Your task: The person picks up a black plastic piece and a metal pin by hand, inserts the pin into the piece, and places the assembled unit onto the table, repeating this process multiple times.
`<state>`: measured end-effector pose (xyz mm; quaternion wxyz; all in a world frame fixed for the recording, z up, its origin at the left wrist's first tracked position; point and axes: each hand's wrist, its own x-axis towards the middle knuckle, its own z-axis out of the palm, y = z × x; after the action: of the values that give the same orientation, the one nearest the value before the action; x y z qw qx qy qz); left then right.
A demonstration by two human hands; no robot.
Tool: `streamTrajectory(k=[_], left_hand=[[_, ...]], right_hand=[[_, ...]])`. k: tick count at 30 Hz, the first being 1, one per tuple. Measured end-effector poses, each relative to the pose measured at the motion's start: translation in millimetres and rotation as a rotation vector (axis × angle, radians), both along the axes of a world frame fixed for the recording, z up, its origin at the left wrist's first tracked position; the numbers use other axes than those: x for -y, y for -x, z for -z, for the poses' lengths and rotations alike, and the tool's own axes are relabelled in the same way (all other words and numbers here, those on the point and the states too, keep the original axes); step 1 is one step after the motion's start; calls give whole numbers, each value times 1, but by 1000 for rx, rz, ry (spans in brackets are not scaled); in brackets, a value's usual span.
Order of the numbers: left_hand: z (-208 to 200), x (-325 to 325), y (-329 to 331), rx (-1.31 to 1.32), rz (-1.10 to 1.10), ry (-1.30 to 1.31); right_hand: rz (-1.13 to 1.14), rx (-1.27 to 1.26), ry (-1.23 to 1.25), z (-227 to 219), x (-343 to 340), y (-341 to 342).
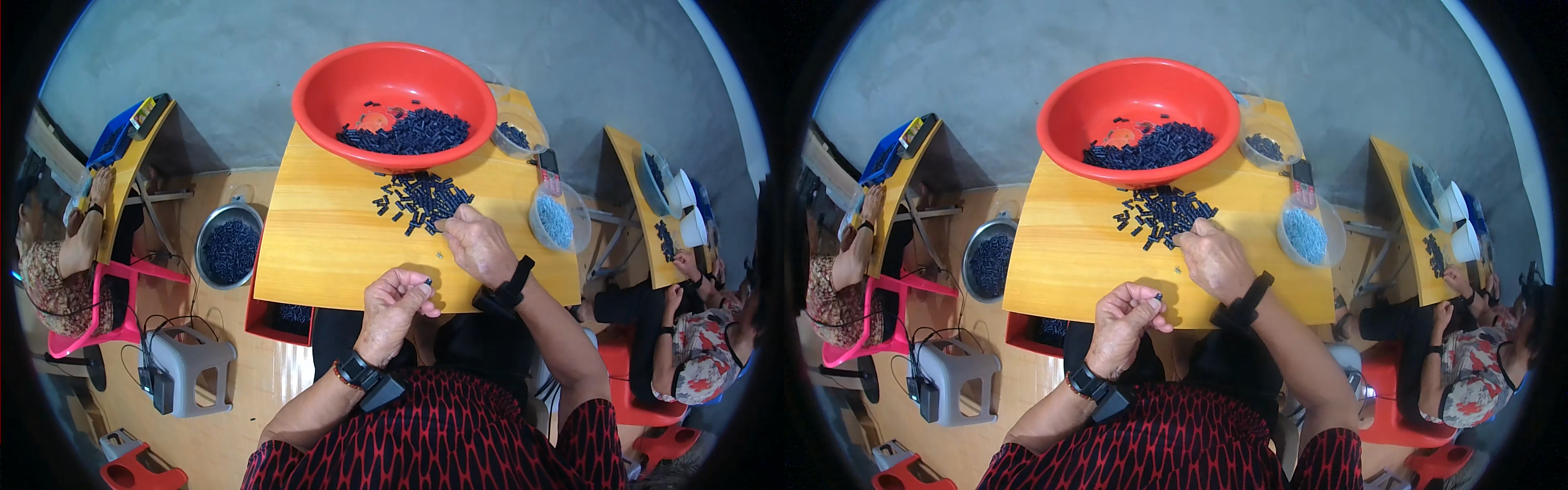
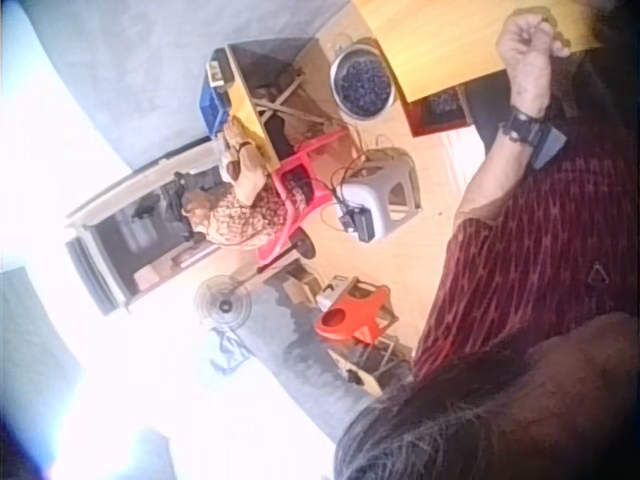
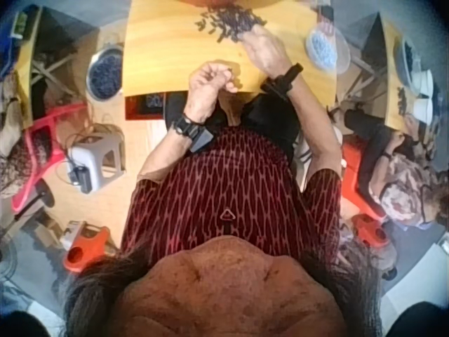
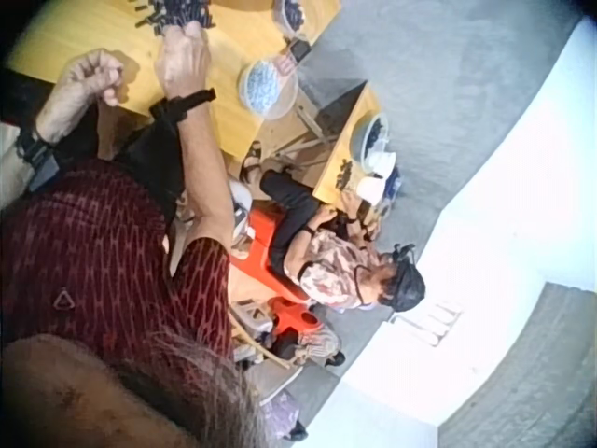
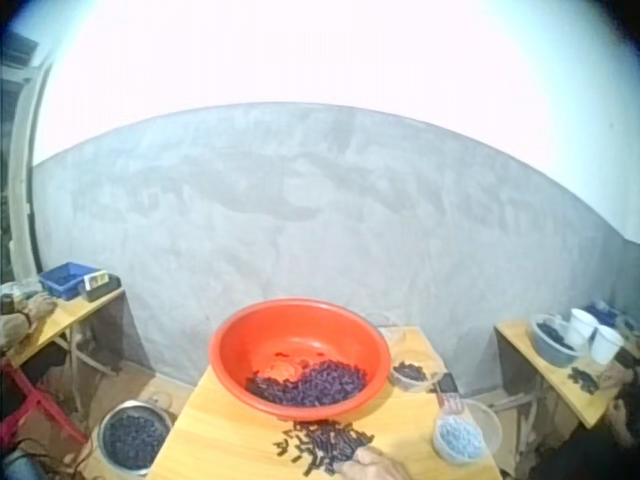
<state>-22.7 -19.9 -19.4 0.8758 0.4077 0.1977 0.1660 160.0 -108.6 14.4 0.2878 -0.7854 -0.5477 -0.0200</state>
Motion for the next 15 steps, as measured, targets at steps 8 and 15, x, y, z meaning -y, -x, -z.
streamTrajectory(k=[8, 15], left_hand=[[-1, -1, -1, 17, -3, 12], [0, 1, -1, 32, -14, 17]], right_hand=[[-35, -53, -56, -3, -4, -7], [-23, -58, -5, -11, -31, -10]])
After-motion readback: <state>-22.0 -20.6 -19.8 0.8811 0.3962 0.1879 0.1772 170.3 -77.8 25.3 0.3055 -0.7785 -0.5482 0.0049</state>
